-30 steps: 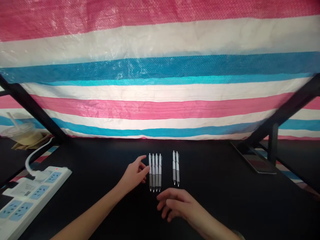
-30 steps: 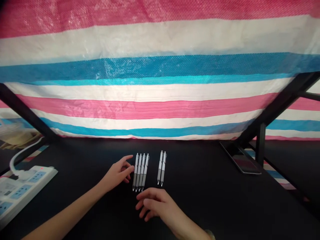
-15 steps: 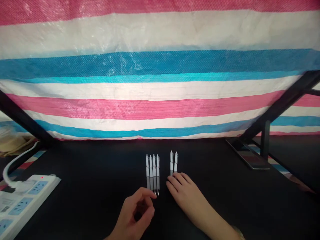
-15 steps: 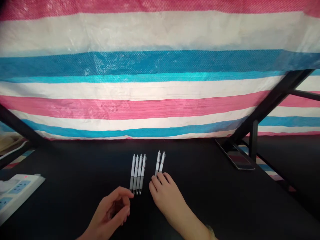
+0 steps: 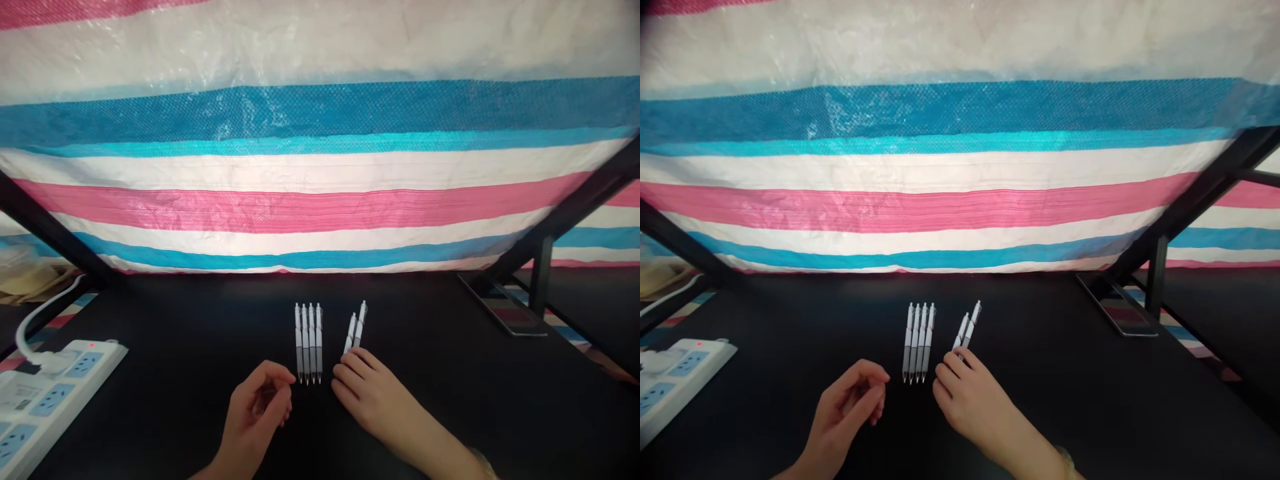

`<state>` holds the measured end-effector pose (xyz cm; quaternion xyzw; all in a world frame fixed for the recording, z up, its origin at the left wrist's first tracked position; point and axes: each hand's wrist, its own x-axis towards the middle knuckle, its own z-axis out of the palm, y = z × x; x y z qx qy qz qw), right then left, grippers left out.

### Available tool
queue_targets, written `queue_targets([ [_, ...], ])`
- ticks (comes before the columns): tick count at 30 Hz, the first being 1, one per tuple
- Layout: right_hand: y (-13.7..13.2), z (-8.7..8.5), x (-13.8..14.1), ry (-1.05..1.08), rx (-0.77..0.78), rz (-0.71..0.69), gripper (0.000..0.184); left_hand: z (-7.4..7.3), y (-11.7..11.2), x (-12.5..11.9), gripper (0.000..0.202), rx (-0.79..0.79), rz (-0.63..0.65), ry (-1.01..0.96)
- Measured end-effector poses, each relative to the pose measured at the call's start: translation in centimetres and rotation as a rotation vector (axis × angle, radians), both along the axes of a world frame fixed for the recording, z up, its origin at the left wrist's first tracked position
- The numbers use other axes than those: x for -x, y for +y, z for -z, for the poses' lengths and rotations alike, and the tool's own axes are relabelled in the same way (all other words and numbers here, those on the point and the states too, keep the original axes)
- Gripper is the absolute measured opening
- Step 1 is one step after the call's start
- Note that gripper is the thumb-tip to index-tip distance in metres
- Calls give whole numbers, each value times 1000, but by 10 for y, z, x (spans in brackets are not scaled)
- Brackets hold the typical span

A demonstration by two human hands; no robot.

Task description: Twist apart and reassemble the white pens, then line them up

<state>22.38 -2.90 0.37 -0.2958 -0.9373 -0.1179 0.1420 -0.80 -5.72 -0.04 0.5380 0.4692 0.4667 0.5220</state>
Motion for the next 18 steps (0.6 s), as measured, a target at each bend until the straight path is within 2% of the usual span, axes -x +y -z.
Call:
queue_targets([
  [2,-3,-9,-1,100,-1,-12,17,0,0,1,16,3,-55,-32],
  [5,-10,-21,-4,370,47,36,20,0,2,1,14,46,-147,-121],
  [8,-19,-23,-6,718,122,174,18,-1,5,0,16,135,-210,-232],
  [12,-31,-20,-4,1055,234,410,14,-2,7,-2,15,255,-209,-299],
  [14,-36,-21,-1,1209,364,448,14,-1,7,-3,14,287,-194,-313],
  [18,-39,-20,7,1444,775,389,22,0,6,-5,22,304,-125,-369],
])
